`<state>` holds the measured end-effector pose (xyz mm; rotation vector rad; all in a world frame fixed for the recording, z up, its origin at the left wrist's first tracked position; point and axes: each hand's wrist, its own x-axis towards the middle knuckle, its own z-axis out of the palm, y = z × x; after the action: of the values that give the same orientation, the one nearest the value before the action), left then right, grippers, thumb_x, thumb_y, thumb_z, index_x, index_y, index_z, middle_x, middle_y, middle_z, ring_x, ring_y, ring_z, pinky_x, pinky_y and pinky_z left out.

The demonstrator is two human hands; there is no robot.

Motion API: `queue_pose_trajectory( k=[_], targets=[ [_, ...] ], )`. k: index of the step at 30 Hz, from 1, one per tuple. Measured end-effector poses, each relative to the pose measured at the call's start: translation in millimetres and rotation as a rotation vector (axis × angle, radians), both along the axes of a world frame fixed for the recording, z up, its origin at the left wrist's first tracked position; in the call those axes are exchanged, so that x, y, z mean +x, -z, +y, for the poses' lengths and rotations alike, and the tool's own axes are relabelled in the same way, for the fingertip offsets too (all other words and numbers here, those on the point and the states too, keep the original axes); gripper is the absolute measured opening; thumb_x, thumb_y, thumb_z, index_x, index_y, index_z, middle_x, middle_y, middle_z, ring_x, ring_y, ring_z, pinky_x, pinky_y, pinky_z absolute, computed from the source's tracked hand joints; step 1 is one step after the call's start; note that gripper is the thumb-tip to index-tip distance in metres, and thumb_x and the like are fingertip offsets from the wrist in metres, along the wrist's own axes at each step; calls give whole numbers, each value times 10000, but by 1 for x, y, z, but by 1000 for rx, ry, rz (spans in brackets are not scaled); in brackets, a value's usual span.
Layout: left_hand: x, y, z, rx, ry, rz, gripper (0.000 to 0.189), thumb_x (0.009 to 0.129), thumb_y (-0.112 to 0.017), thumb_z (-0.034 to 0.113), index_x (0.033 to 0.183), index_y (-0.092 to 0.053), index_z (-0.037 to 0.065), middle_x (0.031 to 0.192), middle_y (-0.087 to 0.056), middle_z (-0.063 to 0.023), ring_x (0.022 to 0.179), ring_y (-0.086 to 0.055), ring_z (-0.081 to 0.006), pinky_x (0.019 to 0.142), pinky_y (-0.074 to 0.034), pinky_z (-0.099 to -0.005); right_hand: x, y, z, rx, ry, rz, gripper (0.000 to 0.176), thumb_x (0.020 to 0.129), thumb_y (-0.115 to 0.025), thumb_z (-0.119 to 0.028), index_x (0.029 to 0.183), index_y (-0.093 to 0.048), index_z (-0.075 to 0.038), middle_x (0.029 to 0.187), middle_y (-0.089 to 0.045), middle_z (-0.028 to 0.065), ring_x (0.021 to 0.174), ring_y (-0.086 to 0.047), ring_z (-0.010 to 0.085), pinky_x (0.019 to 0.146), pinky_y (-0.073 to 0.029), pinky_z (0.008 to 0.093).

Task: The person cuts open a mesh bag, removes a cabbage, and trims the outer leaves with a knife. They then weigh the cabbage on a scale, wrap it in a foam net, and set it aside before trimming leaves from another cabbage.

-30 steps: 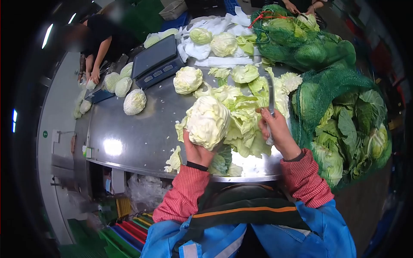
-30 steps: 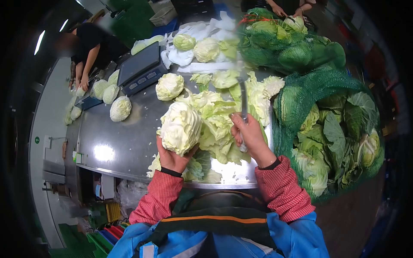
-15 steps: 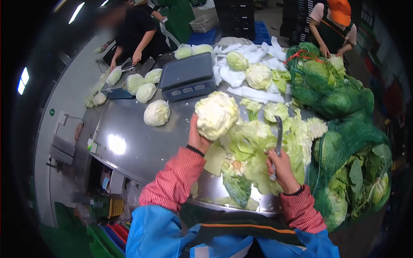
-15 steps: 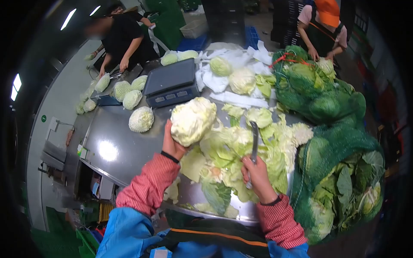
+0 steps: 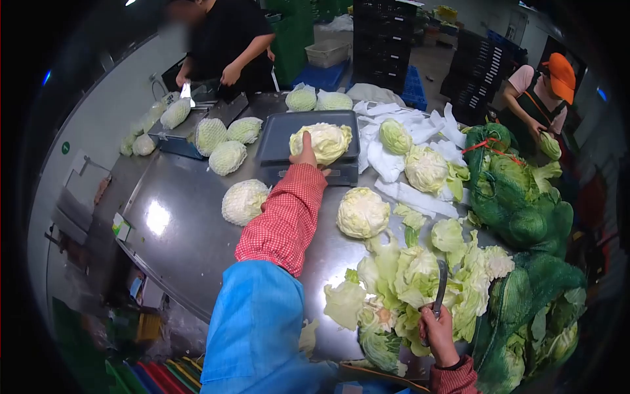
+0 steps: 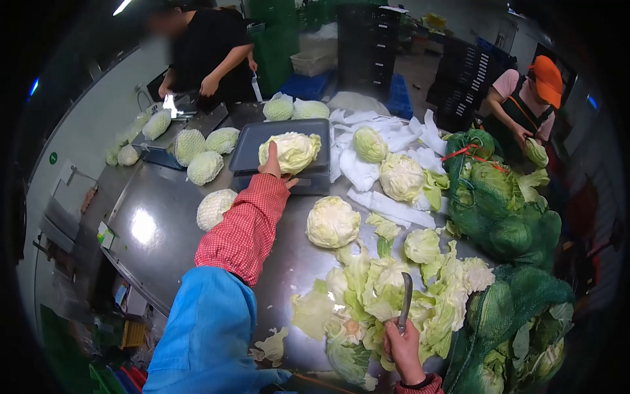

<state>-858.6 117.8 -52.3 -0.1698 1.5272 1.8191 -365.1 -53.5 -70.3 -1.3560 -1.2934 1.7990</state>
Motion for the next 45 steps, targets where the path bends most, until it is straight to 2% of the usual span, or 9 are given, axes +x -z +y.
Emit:
queue_pose_trajectory(
  k=[3,11,17,21,30,32,36,39,45],
  targets=[
    [14,-1,-24,92,171,-191,1140,707,-543,873,1533,-202,166,1396,-443,-265,1181,-528,-396,1068,-299,-629,-19,-9,-7,19,-12,-69,128,955,-623,-162,969,-566,-48,627,-542,4,457,-474,76,416,-351,224],
    [136,83,-161,205,468,-345,798,923,-498,652,1487,-297,125,1315,-546,-207,1096,-584,-283,1001,-422,-523,-85,-6,-46,500,-480,-289,242,888,-684,-224,990,-619,-15,739,-650,98,634,-624,232,581,-474,348],
    [150,131,-255,90,213,-390,481,957,-559,422,1302,-475,98,1177,-588,-149,970,-587,-214,894,-502,-390,-97,30,-71,708,-781,-682,559,849,-717,-377,1297,-500,-124,798,-656,164,680,-665,336,571,-506,430],
    [137,142,-274,122,167,-401,407,948,-581,351,1256,-492,100,1102,-587,-123,969,-581,-200,894,-504,-390,-97,31,-78,943,-838,-799,546,818,-725,-328,1292,-517,-151,897,-631,157,674,-658,346,568,-517,438],
    [99,82,-181,343,161,-119,596,927,-636,410,1371,-364,120,1050,-586,-69,981,-571,-189,793,-482,-372,-59,39,-50,936,-731,-921,471,795,-715,-239,1231,-562,-153,957,-611,133,713,-652,357,597,-522,459],
    [71,42,-131,323,127,66,832,861,-673,552,1474,-254,176,1274,-493,-119,1124,-519,-247,997,-412,-516,-56,26,-45,922,-733,-853,440,819,-714,-282,1212,-578,-139,963,-639,145,744,-658,365,614,-526,455],
    [29,-28,-39,47,-80,21,1264,650,-821,612,1537,-79,100,1396,-410,-148,1235,-473,-290,953,-425,-497,-53,23,-45,882,-665,-775,384,852,-695,-316,1165,-597,-118,940,-666,149,742,-665,363,609,-528,448],
    [13,-42,3,-352,-142,197,1300,598,-856,590,1507,-118,27,1443,-373,-190,1302,-427,-351,1030,-401,-523,-55,34,-49,859,-626,-698,326,860,-687,-310,1109,-621,-112,930,-670,126,732,-664,355,617,-537,437],
    [11,2,-1,282,-111,30,1053,679,-868,355,1471,-217,114,1409,-399,-166,1230,-503,-356,919,-507,-542,-52,39,-36,783,-612,-591,323,873,-677,-317,1110,-635,-101,917,-682,132,753,-661,349,650,-533,422]
  ],
)
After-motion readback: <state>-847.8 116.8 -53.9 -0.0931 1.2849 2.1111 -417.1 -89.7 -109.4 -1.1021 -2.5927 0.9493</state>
